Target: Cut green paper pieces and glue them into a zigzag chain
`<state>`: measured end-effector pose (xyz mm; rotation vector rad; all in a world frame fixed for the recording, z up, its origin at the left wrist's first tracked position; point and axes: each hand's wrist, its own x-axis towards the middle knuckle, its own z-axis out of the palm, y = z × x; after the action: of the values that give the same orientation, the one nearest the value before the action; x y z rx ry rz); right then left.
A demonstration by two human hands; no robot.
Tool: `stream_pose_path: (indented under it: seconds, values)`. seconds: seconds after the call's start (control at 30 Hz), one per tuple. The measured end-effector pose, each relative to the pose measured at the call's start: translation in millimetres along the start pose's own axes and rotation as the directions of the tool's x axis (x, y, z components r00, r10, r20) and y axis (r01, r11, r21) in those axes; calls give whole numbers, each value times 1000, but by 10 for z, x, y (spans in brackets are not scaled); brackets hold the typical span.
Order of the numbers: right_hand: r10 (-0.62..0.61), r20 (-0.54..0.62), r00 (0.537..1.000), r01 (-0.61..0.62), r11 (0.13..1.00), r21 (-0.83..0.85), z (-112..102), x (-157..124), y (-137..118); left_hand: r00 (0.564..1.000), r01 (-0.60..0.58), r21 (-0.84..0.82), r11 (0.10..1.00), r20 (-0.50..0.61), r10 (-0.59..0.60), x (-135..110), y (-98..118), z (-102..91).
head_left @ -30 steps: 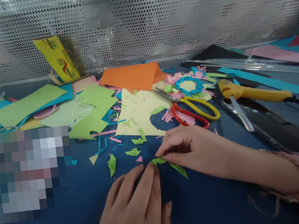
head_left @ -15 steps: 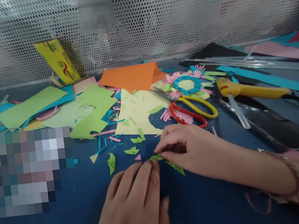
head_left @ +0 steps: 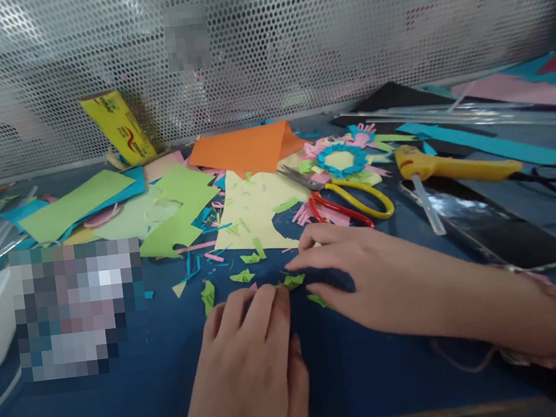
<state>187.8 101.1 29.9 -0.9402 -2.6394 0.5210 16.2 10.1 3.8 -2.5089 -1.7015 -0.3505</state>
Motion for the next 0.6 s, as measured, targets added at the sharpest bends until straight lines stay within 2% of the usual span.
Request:
stream_pose_path:
  seconds: [0.13,0.33,0.5,0.6]
  values:
    - [-114,99,989,125,987,-106,-74,-84,29,1000,10,-25,1000,-3,-10,48,45,-6]
    - [-231,135,963,258,936,-240,-12,-108,42,998,-1,-61,998,-55,-3,36,35,-2]
    - [-327,221,919,393,815,-426,24,-158,-36,1000,-5,-73,997,-18,3,19,9,-6]
    - [-295,244,924,379,797,-470,38,-196,-115,1000,-9,-64,998,6,10,24,12,-3]
